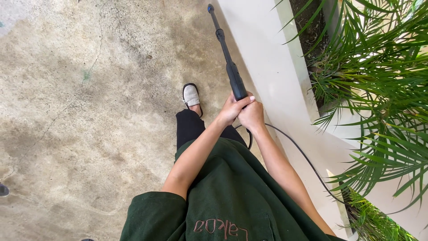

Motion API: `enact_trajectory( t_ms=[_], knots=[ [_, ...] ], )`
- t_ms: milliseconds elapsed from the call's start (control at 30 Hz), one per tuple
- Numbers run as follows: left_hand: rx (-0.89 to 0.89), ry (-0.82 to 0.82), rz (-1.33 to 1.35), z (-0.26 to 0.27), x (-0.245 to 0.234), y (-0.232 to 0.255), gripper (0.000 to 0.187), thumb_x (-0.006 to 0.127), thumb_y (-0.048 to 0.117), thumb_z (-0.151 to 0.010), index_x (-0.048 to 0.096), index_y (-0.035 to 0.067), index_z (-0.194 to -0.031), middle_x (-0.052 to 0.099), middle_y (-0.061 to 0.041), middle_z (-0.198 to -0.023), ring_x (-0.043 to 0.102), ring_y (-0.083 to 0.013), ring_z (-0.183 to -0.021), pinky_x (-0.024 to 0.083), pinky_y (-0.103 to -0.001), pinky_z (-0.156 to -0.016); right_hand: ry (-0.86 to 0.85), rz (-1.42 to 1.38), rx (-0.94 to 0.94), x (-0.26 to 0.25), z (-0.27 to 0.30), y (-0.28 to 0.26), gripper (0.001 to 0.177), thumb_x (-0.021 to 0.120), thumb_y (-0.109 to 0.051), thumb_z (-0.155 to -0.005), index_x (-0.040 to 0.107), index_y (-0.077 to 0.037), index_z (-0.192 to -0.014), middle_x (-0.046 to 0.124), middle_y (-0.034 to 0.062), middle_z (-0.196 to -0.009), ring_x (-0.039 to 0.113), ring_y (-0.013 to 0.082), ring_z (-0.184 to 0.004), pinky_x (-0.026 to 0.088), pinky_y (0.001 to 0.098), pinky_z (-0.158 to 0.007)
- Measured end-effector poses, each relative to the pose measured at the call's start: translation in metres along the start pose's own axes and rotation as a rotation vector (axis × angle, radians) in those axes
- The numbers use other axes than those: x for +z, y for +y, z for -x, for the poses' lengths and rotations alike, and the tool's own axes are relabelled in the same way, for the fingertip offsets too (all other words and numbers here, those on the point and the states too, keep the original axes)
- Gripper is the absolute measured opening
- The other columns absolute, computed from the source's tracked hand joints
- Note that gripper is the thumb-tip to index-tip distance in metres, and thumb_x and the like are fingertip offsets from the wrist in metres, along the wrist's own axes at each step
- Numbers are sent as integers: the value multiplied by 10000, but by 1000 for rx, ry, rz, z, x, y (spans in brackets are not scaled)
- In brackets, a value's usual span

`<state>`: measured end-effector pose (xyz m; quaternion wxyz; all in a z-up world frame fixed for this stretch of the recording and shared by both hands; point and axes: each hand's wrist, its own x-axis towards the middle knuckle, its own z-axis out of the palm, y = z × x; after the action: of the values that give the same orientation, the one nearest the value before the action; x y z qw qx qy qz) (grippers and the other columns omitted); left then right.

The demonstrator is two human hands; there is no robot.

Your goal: Use a pressure washer to clean a concrete floor and walls in a backyard area.

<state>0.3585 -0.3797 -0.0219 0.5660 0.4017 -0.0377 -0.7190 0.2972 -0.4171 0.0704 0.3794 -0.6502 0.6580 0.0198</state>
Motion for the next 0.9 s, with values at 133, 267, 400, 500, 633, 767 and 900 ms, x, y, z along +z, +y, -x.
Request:
enact_trajectory(
  t_ms=[133, 267, 400, 500, 633, 767, 900],
  knots=[
    [12, -8, -6, -3, 7, 5, 284, 794, 168, -883, 616, 40, -1063, 648, -27, -912, 615, -119, -855, 526, -298, -779, 22, -17, -40, 1, -6, 15, 415, 695, -321, -870, 659, -106, -1223, 761, 195, -906, 755, 355, -902, 571, 436, -778],
    [7, -13, -30, -5, 11, 7, 315, 795, 177, -874, 602, 38, -1081, 656, -36, -927, 627, -124, -868, 537, -304, -795, 49, -10, -53, -2, -6, 15, 400, 687, -291, -869, 671, -100, -1221, 762, 196, -918, 751, 355, -907, 572, 437, -777],
    [-10, -18, -41, -4, 12, 9, 336, 788, 194, -882, 593, 34, -1104, 659, -58, -947, 637, -144, -889, 547, -315, -814, -9, -16, 80, -13, -1, -9, 420, 683, -326, -879, 663, -103, -1234, 765, 171, -883, 761, 315, -865, 575, 422, -756],
    [-30, -16, -53, -5, 13, 8, 346, 787, 198, -883, 589, 36, -1115, 656, -74, -961, 643, -160, -904, 554, -321, -824, -21, -29, 73, -13, -2, -3, 431, 674, -321, -871, 659, -97, -1239, 770, 156, -871, 771, 297, -839, 585, 401, -742],
    [-18, -10, -63, -9, 15, -4, 365, 794, 192, -876, 577, 36, -1124, 649, -76, -964, 642, -166, -904, 557, -326, -820, 12, -19, 10, -8, -8, 18, 417, 653, -282, -866, 658, -82, -1231, 763, 176, -860, 763, 313, -828, 579, 409, -725],
    [53, 34, -54, -16, 13, -3, 406, 804, 170, -855, 570, 29, -1155, 656, -62, -984, 641, -156, -917, 553, -320, -823, 44, 12, -113, -6, -16, 21, 324, 693, -304, -901, 688, -71, -1125, 751, 202, -853, 755, 328, -836, 572, 426, -719],
    [85, 103, -70, -13, 18, -3, 467, 815, 144, -844, 514, 55, -1188, 638, -39, -991, 634, -146, -925, 551, -315, -827, 28, -29, -125, -4, -19, 30, 307, 665, -267, -891, 681, -93, -1144, 758, 186, -853, 764, 318, -820, 573, 417, -710]
  ],
)
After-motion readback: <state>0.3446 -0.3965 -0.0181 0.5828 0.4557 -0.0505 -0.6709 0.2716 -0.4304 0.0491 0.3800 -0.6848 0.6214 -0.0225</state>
